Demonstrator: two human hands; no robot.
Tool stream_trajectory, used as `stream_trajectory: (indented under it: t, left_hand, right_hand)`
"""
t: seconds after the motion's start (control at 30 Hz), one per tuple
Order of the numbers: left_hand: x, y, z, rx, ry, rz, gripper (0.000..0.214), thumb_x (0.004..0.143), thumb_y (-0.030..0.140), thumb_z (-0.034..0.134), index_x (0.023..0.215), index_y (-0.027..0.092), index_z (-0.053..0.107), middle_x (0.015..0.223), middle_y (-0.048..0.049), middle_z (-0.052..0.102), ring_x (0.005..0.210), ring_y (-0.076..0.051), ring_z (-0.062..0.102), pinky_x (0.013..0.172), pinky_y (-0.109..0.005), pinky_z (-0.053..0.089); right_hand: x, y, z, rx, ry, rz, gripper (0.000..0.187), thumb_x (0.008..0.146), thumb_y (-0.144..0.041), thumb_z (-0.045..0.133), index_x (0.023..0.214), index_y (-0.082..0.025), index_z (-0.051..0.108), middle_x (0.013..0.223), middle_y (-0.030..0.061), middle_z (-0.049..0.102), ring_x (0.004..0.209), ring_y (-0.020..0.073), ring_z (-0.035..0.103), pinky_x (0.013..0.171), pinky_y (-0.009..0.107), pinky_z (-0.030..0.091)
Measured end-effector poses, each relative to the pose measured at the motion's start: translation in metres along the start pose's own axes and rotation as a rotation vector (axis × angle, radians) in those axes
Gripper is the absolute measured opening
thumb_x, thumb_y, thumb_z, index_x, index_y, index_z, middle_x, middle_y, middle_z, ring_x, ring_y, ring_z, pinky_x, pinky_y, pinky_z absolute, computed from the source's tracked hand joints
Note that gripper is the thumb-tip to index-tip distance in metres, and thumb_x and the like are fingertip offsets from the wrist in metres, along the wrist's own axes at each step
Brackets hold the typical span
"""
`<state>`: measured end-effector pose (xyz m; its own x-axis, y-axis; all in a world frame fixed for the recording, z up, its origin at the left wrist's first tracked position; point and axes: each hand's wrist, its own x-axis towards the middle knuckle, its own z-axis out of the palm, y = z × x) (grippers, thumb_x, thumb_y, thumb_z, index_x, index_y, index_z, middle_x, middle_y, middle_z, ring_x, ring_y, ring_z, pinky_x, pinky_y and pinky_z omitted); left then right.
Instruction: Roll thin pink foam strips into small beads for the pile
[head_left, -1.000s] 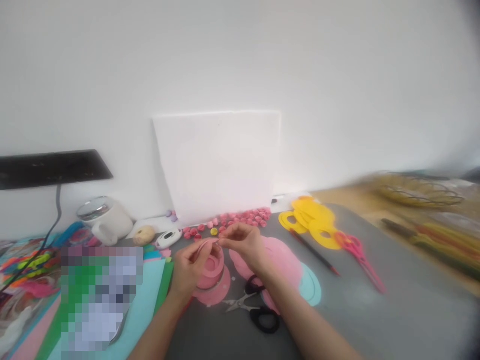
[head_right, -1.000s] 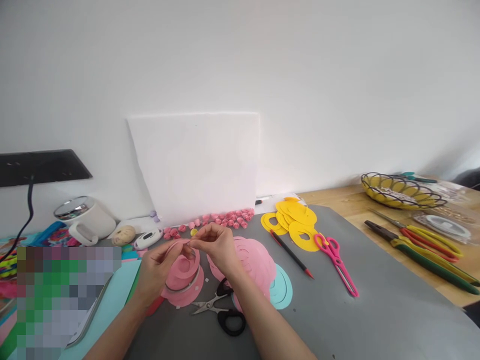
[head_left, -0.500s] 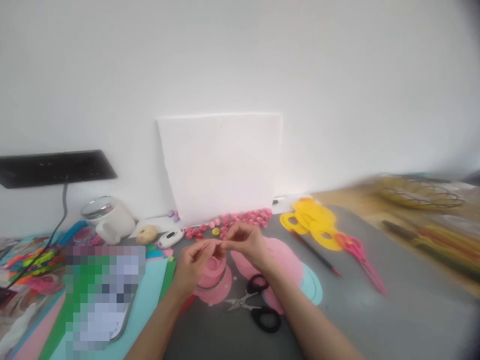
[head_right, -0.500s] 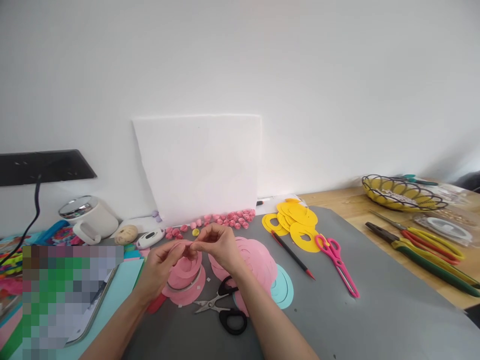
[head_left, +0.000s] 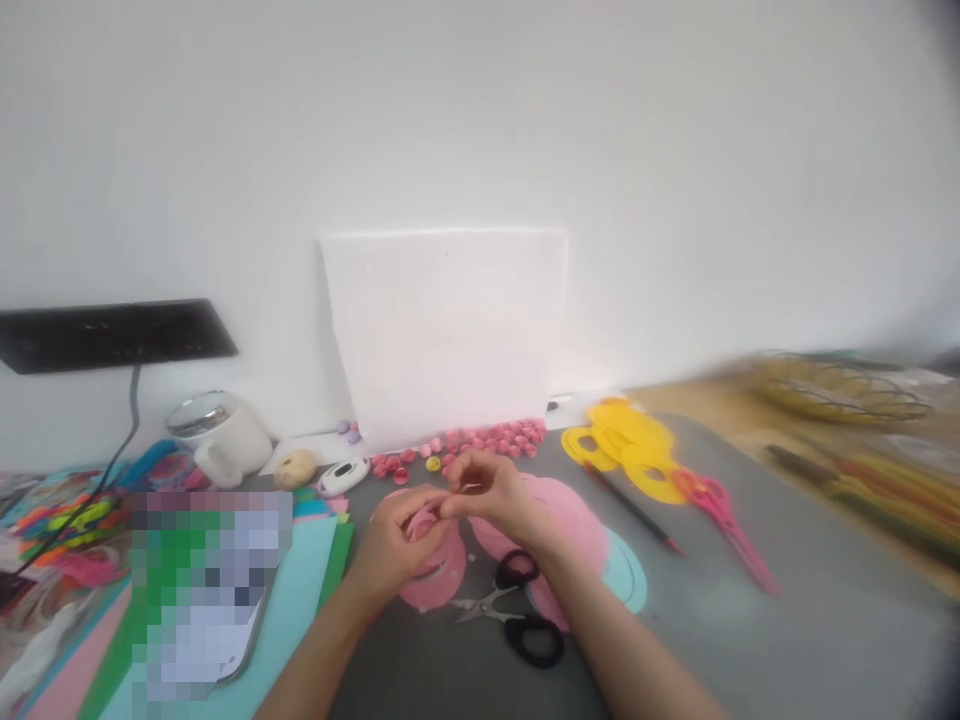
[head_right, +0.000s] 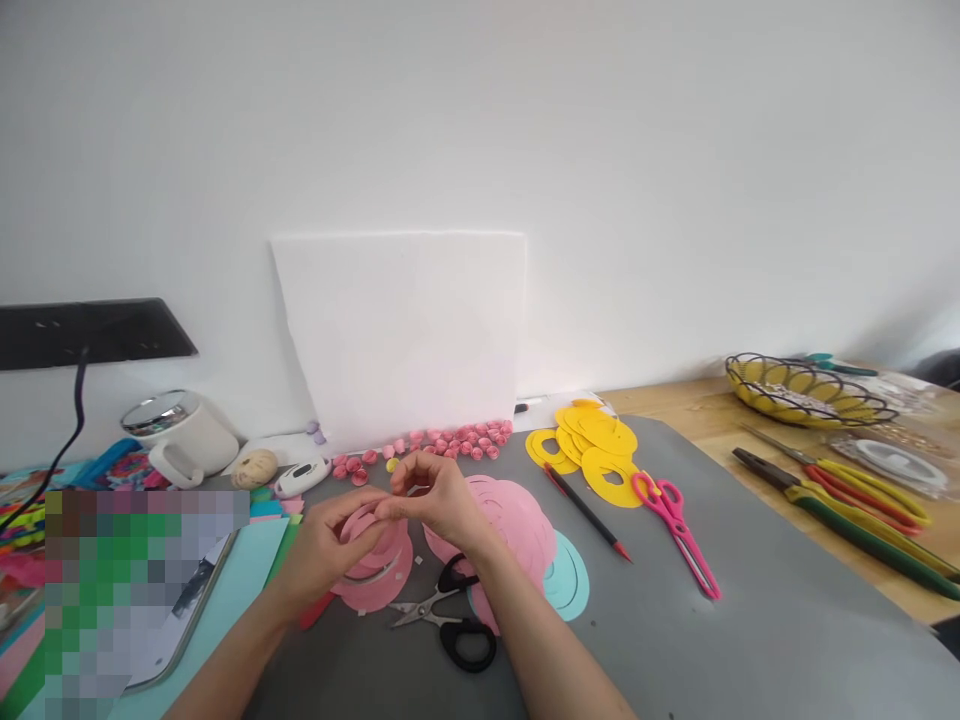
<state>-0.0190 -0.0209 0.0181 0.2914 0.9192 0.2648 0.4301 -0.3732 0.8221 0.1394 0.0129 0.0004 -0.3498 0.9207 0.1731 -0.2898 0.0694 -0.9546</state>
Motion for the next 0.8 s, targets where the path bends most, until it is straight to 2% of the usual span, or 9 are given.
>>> stream_trajectory:
  t: [0.17,0.4,0.5,0.63,0.8]
  left_hand:
    - [-0.001,-0.006,0.007,0.074,0.05,0.125,0.014,0.079,0.027,0.058,0.074,0.019,0.068,0.073,-0.0029,0.07,0.065,-0.016,0.06,0.062,-0.025,0.046]
    - [-0.001,-0.018,0.012,0.049,0.143,0.345,0.014,0.079,0.027,0.06,0.075,0.02,0.071,0.076,-0.0051,0.074,0.065,-0.018,0.065,0.061,-0.026,0.05]
    - [-0.002,-0.016,0.012,0.021,0.196,0.29,0.011,0.077,0.025,0.062,0.08,0.02,0.072,0.08,-0.0047,0.074,0.069,-0.018,0.066,0.064,-0.026,0.051]
    - [-0.003,-0.016,0.008,-0.012,0.302,0.122,0.015,0.079,0.025,0.058,0.083,0.018,0.071,0.085,-0.006,0.074,0.075,-0.019,0.067,0.069,-0.027,0.051]
    - [-0.002,-0.016,0.004,0.017,0.291,0.068,0.023,0.082,0.027,0.052,0.087,0.015,0.071,0.085,-0.0069,0.073,0.078,-0.021,0.066,0.072,-0.029,0.051]
  right_hand:
    - [0.001,0.008,-0.002,-0.017,-0.076,0.047,0.039,0.046,-0.028,0.085,0.065,-0.017,0.054,0.066,-0.005,0.051,0.059,0.0083,0.046,0.054,0.021,0.036]
    - [0.001,0.011,-0.006,0.017,-0.162,0.131,0.039,0.045,-0.026,0.086,0.066,-0.017,0.054,0.066,-0.0056,0.051,0.061,0.0088,0.047,0.058,0.022,0.038]
    - [0.001,0.008,-0.003,0.036,-0.141,0.087,0.034,0.049,-0.028,0.084,0.07,-0.017,0.059,0.066,-0.0049,0.055,0.062,0.0099,0.051,0.061,0.023,0.041]
    - [0.0,0.004,0.003,-0.009,-0.036,-0.047,0.019,0.067,-0.032,0.073,0.082,-0.02,0.07,0.075,0.0,0.065,0.068,0.0126,0.056,0.066,0.027,0.046]
    - [-0.001,0.007,0.012,-0.139,0.091,-0.204,0.014,0.073,-0.029,0.068,0.086,-0.027,0.073,0.086,0.0027,0.066,0.078,0.0173,0.059,0.068,0.03,0.05]
